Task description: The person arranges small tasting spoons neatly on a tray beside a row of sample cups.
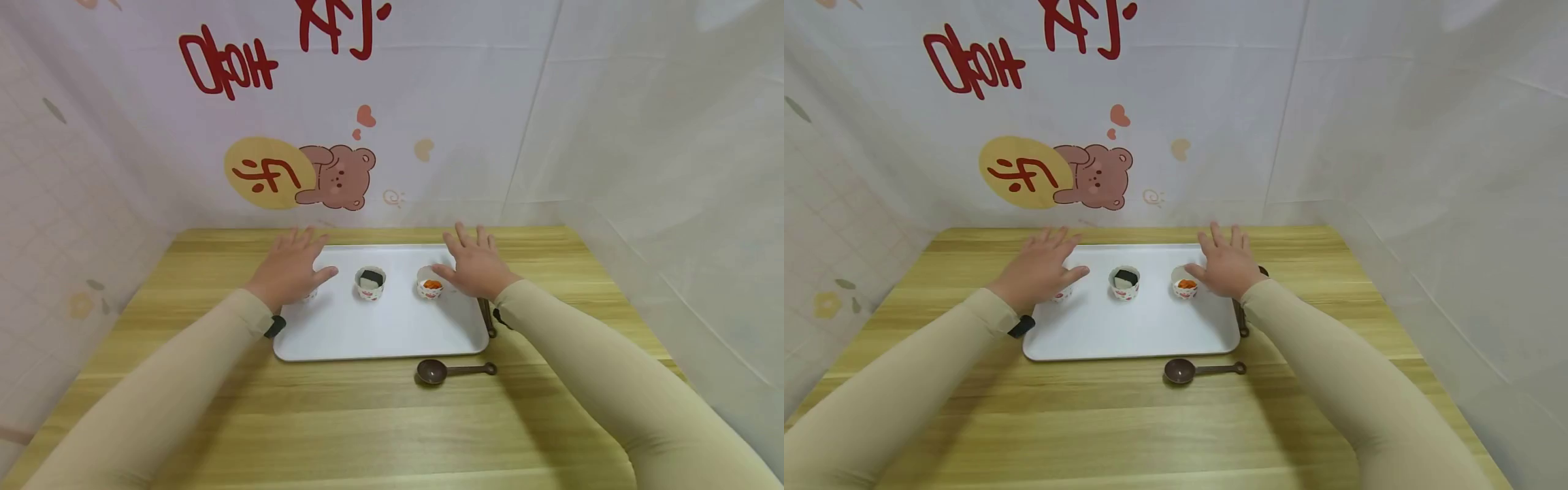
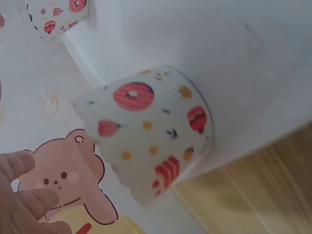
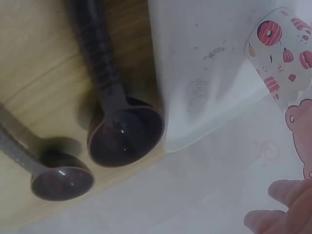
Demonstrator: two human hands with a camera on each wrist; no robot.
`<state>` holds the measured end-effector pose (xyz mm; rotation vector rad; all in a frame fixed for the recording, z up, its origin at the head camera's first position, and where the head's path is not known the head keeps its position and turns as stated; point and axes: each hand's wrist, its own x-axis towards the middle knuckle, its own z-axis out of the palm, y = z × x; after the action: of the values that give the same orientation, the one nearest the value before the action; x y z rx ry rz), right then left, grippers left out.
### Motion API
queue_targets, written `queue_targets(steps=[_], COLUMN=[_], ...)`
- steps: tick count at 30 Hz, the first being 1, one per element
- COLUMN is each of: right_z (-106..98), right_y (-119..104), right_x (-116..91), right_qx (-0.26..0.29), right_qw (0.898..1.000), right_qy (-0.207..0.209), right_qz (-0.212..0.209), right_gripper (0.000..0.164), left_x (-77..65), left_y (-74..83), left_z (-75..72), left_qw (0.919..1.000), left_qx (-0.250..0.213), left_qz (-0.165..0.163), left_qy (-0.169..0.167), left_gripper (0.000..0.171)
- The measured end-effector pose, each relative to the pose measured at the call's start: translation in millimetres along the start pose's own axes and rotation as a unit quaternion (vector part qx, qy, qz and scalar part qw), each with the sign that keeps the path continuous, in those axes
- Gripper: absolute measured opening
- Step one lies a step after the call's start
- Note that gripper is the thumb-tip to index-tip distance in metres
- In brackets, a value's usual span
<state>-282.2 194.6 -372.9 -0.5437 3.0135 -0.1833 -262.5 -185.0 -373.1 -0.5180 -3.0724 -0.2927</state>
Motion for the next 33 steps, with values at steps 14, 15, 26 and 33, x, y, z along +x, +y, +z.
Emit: queue_targets(steps=[14,15,26,33], right_z=[-4,-4,-3,-5], right_y=[6,7,13,15], right_x=[-13,-14,-25,-34], right_qx=[0.001,0.003,-0.021,-0.004], right_qw=[1.000,1.000,0.999,0.999], right_qy=[0.004,0.005,0.015,0.013], right_qz=[-0.009,-0.011,-0.046,-0.044], right_gripper=[0.078,0.076,0.061,0.064], left_x=[-18.6,-20.3,-37.5,-49.3], left_y=[-13.2,-14.6,-24.5,-30.0], left_z=[-13.1,-13.3,-13.2,-12.2], left_qw=[0.9997,0.9997,0.9993,0.9991], left_qx=[-0.026,-0.023,-0.036,-0.041], left_qz=[-0.002,-0.001,-0.004,-0.002], left_qy=[-0.005,-0.005,0.001,0.002], left_gripper=[0.078,0.077,0.074,0.074])
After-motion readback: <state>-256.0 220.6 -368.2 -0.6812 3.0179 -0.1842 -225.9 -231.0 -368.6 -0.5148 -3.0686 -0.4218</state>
